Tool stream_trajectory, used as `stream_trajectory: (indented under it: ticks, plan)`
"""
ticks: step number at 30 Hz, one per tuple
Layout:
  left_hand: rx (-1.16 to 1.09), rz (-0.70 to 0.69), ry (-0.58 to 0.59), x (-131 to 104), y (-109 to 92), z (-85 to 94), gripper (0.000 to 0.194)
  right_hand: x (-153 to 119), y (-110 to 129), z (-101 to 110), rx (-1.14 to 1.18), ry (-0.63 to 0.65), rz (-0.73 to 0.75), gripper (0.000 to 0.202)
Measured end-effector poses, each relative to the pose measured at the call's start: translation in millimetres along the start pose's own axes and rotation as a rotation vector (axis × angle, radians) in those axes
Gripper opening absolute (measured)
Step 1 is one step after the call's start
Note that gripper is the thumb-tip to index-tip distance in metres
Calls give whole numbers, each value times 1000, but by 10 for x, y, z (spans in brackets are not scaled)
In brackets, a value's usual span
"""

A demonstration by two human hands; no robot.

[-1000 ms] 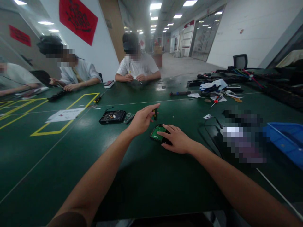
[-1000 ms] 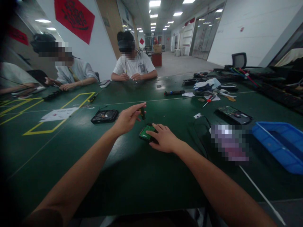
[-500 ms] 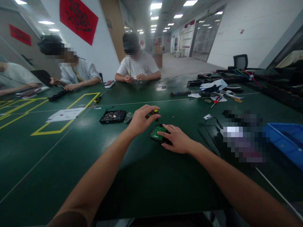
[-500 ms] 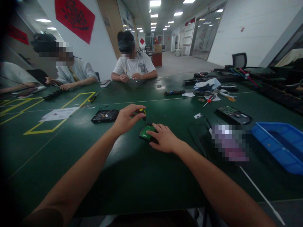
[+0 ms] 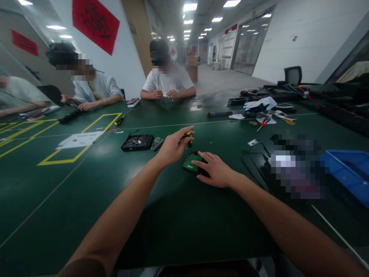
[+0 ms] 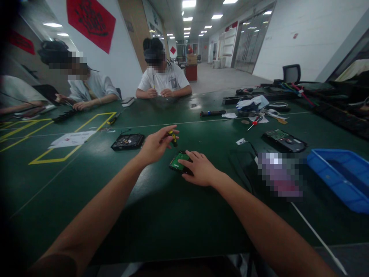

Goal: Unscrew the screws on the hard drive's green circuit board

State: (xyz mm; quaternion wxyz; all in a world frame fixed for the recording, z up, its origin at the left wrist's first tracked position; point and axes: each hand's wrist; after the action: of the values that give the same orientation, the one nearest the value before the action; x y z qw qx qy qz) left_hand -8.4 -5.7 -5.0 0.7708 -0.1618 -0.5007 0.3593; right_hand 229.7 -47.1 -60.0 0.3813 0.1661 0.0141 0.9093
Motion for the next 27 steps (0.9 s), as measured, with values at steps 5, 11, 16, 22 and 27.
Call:
stream_trajectory:
  ticks: [5,11,16,22,27]
  plan:
    - [-67,-16,33,2,-5,6,38,3,6,17,8,14,-17,67]
    - [-46,-86,85,24,-17,47,44,1,-2,3,0,11,-13,68]
    - [136,-117,-14,30,-71,49,37,-5,-8,0,-5,-5,6,67]
    - [149,-77,-53,33,-101,32,28,0,-5,6,4,-4,0,67]
    - [142,-102,-51,36,-97,44,27,-1,1,8,2,-7,0,67]
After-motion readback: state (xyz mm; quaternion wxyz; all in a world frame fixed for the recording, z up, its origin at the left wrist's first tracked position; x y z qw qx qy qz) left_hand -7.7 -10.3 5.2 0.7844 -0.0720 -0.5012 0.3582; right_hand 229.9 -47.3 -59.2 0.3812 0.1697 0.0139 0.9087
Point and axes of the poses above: each hand's wrist, its own x-axis towards the middle knuckle, its own z-axis out of the back of the hand, y = z × x, and after that the axes turned 11 degrees about -y, right-handed
